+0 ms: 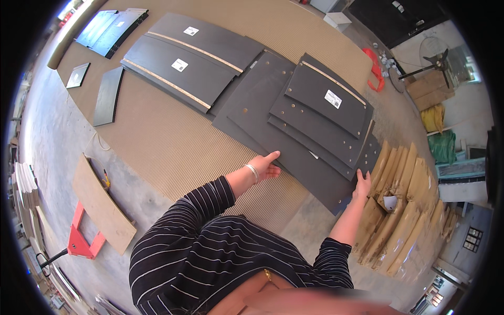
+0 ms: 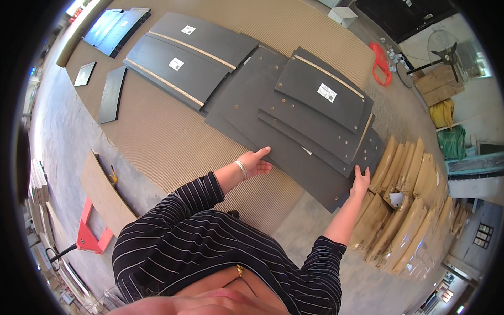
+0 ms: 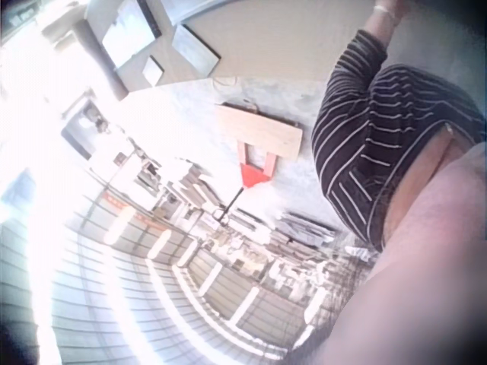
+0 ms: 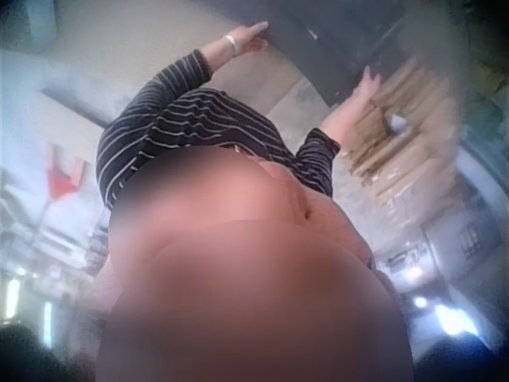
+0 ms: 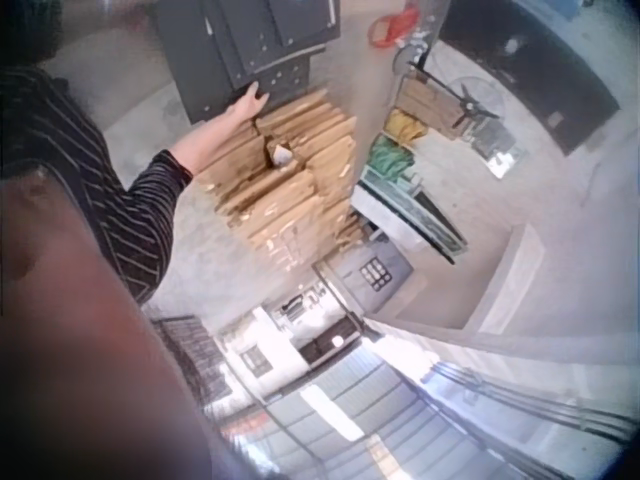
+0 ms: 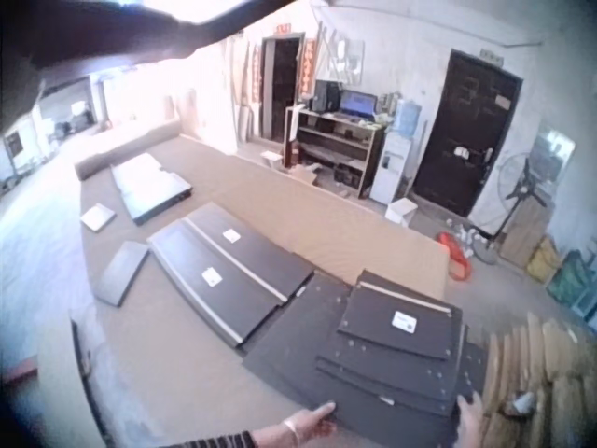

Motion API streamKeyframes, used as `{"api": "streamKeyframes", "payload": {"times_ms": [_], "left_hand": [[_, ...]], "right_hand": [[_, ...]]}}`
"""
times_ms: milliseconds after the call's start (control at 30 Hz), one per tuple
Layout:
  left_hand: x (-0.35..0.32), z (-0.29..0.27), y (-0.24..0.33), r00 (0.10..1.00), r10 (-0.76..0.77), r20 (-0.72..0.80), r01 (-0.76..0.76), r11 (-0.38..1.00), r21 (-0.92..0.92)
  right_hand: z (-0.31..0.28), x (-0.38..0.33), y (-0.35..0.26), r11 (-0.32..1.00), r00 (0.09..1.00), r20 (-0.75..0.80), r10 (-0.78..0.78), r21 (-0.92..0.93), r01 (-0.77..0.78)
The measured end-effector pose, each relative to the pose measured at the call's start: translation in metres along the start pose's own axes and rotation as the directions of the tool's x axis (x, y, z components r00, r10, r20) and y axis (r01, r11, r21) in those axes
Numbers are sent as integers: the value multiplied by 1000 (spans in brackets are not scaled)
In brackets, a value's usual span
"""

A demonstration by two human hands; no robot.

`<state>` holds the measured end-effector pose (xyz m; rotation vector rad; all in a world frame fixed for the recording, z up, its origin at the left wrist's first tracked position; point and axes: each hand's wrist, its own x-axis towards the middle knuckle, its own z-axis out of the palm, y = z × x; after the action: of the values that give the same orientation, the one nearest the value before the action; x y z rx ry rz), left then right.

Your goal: The person kneels on the floor and arranges several dark rectangular panels on a large cardboard sheet. They pick up panels from a nearby stack, place them on the cardboard, and adjust their positions to form a neat arrangement.

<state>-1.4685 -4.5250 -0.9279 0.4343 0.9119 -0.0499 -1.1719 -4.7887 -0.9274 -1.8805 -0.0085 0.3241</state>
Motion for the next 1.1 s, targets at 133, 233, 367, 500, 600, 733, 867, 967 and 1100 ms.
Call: {"api": "streamKeyframes", "payload": {"times_ms": [133, 233, 367, 500, 600, 733, 867, 967, 1100], "left_hand": [[3, 8, 13, 999, 0, -55, 1, 1000, 10], [2, 13, 20, 992, -54, -117, 53, 999, -14], [0, 15, 27, 986, -86, -144, 82, 996, -34], [1, 10, 34, 990, -95, -105, 90, 995, -48], [2, 7, 39, 990, -90, -107, 88, 996, -27], [1, 10, 41, 985, -52, -163, 55, 998, 16], [-13, 18, 30, 977, 26, -209, 7, 989, 151], [-33, 20, 17, 972, 112, -207, -37, 941, 336], [-45, 18, 37, 895, 445, -21, -375, 779, 503]], "right_hand": [[4, 17, 3, 995, 998, -26, -49, -87, 46], [6, 23, 5, 994, 998, -17, -66, -88, 64], [9, 22, 7, 997, 998, -46, -45, -72, 42], [10, 18, 7, 986, 993, -41, -109, -134, 102], [12, 16, 6, 988, 994, -30, -108, -117, 103], [16, 12, 4, 970, 979, -43, -198, -151, 189], [16, 4, 5, 877, 940, -132, -313, -421, 233], [11, 0, 7, 966, 978, -116, -170, -215, 143], [2, -10, 11, 992, 980, -162, -119, 23, 124]]}}
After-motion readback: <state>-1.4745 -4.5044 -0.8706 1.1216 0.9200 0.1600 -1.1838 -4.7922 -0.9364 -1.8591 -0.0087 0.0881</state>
